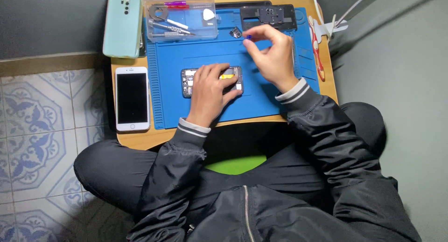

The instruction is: Repairing a mobile phone by manipulating internal components and using a precision tool

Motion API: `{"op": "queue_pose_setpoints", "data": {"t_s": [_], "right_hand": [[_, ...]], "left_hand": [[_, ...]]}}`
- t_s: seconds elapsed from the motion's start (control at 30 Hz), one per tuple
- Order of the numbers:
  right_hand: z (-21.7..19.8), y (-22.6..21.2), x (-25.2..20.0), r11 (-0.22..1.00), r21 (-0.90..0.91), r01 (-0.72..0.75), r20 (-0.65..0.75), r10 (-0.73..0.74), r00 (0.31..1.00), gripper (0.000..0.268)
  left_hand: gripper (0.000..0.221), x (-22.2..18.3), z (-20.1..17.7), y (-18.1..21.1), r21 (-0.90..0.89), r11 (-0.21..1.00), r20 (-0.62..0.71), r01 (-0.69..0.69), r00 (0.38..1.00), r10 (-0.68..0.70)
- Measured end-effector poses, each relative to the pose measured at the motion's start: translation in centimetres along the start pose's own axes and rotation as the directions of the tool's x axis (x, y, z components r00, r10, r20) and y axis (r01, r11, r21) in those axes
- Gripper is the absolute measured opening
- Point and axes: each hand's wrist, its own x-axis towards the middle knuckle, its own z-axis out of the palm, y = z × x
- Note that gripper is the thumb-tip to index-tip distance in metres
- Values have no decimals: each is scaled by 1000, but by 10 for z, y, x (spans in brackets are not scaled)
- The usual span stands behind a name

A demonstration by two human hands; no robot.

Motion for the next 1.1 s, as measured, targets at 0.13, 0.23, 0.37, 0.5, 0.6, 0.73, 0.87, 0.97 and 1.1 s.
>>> {"op": "queue_pose_setpoints", "data": {"t_s": [0.13,0.23,0.37,0.5,0.6,0.73,0.87,0.97,1.1], "right_hand": [[-10,20,-27,999,-49,16,-38,-17,999,11],[-7,28,-38,998,-59,24,-72,-29,997,18],[-1,39,-44,985,-122,124,-64,-132,989,21],[5,51,-45,897,-368,244,-26,-272,962,24],[9,49,-45,902,-334,272,-48,-304,951,24],[20,38,-45,973,-85,216,-52,-220,974,30],[33,39,-47,982,120,146,-25,-144,989,27],[36,42,-47,980,134,148,-18,-147,989,26],[38,44,-48,979,116,165,-14,-165,986,29]], "left_hand": [[29,0,0,0,-24,1000,-6,-9,1000,8],[34,2,-1,-1,-51,999,-13,1,1000,-2],[40,-3,10,-11,-119,991,0,65,998,-65],[43,-3,18,-16,-167,980,-1,106,994,-107],[44,-4,16,-14,-189,976,-7,107,994,-111],[44,1,1,-3,-137,989,-19,56,998,-60],[44,1,1,-3,-122,992,-28,40,999,-43],[45,1,2,-2,-116,992,-28,41,999,-45],[44,0,2,-2,-117,992,-36,49,998,-53]]}}
